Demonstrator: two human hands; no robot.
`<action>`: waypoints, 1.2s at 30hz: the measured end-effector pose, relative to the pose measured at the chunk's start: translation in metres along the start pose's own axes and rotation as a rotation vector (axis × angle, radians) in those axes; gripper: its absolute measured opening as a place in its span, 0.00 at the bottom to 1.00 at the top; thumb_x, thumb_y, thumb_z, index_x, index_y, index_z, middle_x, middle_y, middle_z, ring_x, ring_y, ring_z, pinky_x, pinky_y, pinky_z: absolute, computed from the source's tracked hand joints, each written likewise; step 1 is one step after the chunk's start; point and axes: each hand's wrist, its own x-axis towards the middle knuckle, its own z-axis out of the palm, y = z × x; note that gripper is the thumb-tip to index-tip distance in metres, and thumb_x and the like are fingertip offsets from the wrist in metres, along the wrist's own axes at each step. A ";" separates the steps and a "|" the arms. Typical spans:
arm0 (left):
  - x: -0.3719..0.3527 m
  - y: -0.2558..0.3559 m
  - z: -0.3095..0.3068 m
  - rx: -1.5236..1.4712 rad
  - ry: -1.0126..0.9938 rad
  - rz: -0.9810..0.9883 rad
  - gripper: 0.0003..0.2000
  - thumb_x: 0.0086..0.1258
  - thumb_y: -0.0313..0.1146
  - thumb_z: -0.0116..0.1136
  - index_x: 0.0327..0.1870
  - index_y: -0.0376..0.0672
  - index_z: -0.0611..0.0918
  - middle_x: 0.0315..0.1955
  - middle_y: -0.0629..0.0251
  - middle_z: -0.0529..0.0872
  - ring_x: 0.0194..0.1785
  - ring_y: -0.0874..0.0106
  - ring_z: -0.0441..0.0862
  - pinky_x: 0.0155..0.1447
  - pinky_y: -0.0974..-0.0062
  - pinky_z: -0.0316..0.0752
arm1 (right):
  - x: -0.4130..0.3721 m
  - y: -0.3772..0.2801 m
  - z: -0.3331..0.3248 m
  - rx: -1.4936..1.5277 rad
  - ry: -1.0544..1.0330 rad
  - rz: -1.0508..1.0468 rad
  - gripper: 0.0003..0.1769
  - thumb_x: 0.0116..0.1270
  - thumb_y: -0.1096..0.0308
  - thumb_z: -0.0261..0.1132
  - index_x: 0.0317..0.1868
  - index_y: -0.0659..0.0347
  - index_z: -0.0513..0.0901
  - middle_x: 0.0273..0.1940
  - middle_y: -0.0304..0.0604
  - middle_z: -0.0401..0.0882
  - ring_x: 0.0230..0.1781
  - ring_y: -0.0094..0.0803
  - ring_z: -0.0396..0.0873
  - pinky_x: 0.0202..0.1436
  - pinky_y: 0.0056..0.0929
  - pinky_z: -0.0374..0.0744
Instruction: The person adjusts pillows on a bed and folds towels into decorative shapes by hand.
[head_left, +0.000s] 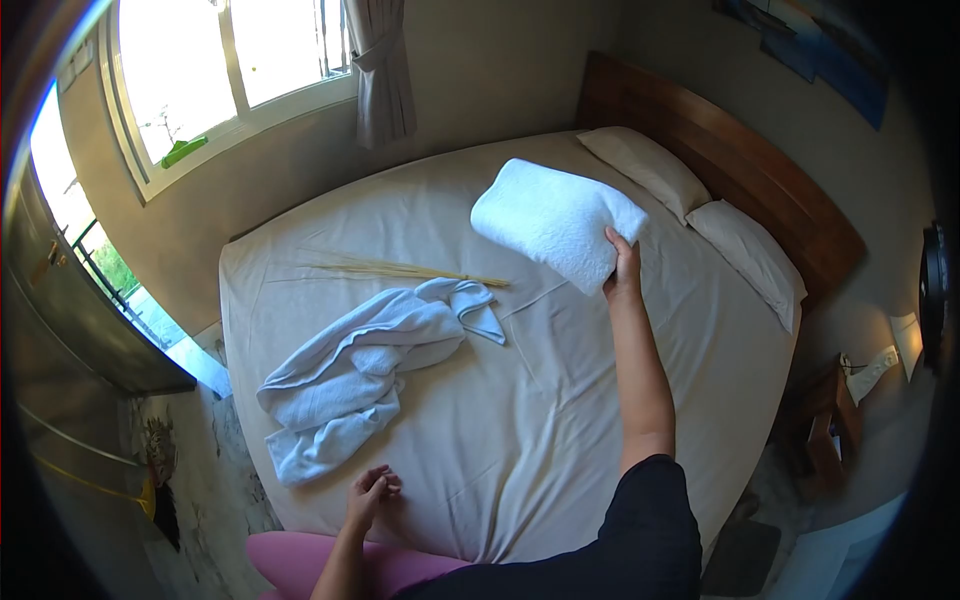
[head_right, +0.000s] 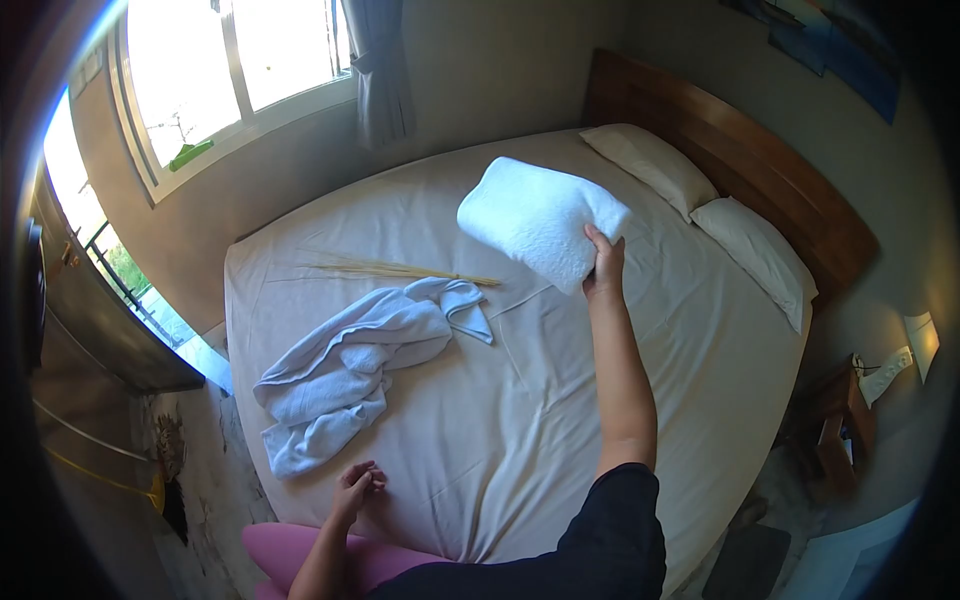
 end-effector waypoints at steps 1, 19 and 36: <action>0.000 -0.001 -0.001 -0.028 -0.005 -0.004 0.15 0.70 0.25 0.49 0.57 0.32 0.72 0.39 0.57 0.82 0.37 0.72 0.81 0.43 0.76 0.78 | 0.010 0.011 -0.016 0.039 0.041 0.023 0.26 0.57 0.71 0.63 0.57 0.67 0.70 0.51 0.50 0.74 0.50 0.39 0.76 0.49 0.38 0.77; -0.006 -0.006 -0.010 -0.057 -0.014 0.034 0.14 0.69 0.24 0.52 0.54 0.34 0.73 0.38 0.55 0.84 0.32 0.72 0.83 0.37 0.78 0.79 | -0.013 0.115 -0.181 -0.984 0.834 -0.037 0.43 0.47 0.76 0.70 0.63 0.65 0.57 0.58 0.58 0.67 0.58 0.52 0.69 0.62 0.44 0.69; -0.003 -0.010 -0.005 -0.008 -0.007 0.103 0.14 0.70 0.26 0.51 0.54 0.33 0.73 0.38 0.56 0.84 0.32 0.73 0.83 0.37 0.79 0.79 | -0.026 0.146 -0.137 -2.059 -0.113 -0.069 0.36 0.68 0.41 0.45 0.71 0.51 0.58 0.73 0.43 0.51 0.74 0.38 0.47 0.71 0.58 0.46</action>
